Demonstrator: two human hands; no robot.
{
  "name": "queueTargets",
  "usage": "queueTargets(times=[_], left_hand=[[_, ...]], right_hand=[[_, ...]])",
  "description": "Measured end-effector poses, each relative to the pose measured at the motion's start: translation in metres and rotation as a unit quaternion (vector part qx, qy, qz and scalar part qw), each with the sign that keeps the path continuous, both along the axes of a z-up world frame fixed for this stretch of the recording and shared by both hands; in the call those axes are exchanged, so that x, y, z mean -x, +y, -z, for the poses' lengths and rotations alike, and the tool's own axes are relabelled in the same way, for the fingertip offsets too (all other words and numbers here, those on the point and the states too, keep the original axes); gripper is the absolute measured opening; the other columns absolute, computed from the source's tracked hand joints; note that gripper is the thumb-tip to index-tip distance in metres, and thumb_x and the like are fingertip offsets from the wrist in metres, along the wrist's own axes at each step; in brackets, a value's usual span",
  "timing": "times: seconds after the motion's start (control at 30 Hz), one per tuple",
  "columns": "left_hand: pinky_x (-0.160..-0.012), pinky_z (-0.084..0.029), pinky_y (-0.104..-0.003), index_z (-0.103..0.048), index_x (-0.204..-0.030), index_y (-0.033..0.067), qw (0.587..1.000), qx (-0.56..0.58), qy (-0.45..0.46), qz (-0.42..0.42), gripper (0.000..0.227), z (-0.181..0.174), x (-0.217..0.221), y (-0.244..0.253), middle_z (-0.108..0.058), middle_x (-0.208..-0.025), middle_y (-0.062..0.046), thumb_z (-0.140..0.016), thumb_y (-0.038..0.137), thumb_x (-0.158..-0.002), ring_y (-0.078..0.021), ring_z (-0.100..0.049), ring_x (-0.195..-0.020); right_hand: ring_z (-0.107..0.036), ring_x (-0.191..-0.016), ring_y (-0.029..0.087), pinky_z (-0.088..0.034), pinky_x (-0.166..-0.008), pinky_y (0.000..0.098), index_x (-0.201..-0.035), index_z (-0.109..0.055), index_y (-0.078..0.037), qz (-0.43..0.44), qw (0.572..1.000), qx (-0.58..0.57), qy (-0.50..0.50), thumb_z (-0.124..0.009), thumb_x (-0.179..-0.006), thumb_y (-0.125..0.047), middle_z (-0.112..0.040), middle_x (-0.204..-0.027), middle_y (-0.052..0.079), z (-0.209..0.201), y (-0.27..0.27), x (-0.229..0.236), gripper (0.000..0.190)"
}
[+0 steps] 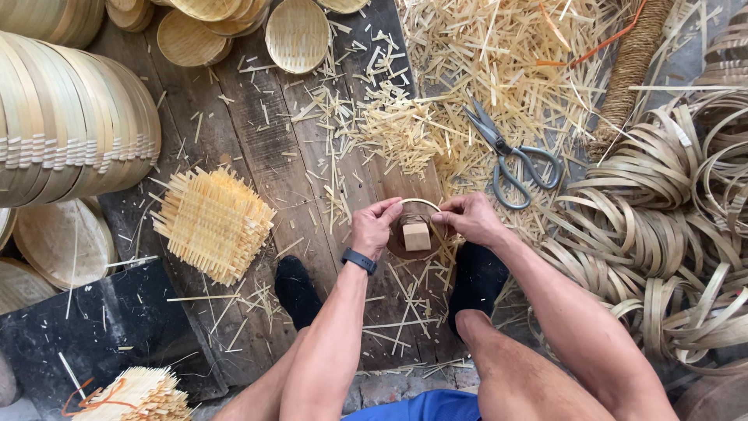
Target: The person weaves small bamboo bowls by wrapping a thin bamboo strip around a square woven base and a wooden block mold. They use shears to trim the excess strip and then place the finished bowl aside. The process is repeated multiple times throughout the video.
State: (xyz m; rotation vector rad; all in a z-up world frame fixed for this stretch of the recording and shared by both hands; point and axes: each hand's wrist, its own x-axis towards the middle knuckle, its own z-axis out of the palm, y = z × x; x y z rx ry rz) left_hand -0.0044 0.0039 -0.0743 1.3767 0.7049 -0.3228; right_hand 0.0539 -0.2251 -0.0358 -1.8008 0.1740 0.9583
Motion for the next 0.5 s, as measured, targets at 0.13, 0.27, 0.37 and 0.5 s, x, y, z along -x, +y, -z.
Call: queueTargets(times=[0.13,0.27,0.37,0.5], left_hand=[[-0.084,-0.059,-0.025,-0.076,-0.116,-0.0040,0.998,0.012,0.031,-0.055,0.028,0.010,-0.003,0.000,-0.079,-0.106,-0.013,-0.076,0.009,-0.091,-0.0151,-0.074,-0.092],[-0.091,-0.057,-0.022,-0.066,-0.128,0.0014,0.976,0.148,0.048,-0.150,0.034,0.007,0.000,0.018,-0.078,-0.116,-0.009,-0.071,0.008,-0.095,-0.0114,-0.074,-0.104],[-0.082,-0.065,-0.039,-0.061,-0.119,-0.0057,0.957,0.240,0.132,-0.091,0.027,-0.002,0.028,0.024,-0.076,-0.106,-0.013,-0.061,0.011,-0.098,-0.0212,-0.075,-0.091],[-0.075,-0.063,-0.040,-0.068,-0.111,-0.0042,0.974,0.168,0.120,-0.089,0.019,0.004,0.044,0.011,-0.074,-0.096,-0.010,-0.061,0.010,-0.100,-0.0185,-0.072,-0.081]], right_hand=[[-0.067,-0.061,0.016,-0.056,-0.056,0.0302,-0.100,-0.080,0.002,0.031,0.995,-0.009,0.097,-0.078,-0.091,-0.021,-0.076,-0.079,0.012,-0.010,0.003,-0.005,0.025],[-0.075,-0.067,0.019,-0.066,-0.063,0.0328,-0.099,-0.073,0.005,0.074,0.975,-0.082,0.190,-0.076,-0.088,-0.021,-0.076,-0.084,0.014,-0.014,0.005,-0.002,0.029],[-0.075,-0.067,0.022,-0.066,-0.062,0.0350,-0.098,-0.072,0.007,0.131,0.969,-0.059,0.202,-0.078,-0.088,-0.019,-0.075,-0.086,0.017,-0.008,0.014,0.004,0.029],[-0.075,-0.067,0.023,-0.066,-0.059,0.0344,-0.096,-0.074,0.006,0.143,0.969,0.003,0.203,-0.079,-0.087,-0.016,-0.077,-0.086,0.016,-0.002,0.020,0.009,0.024]])
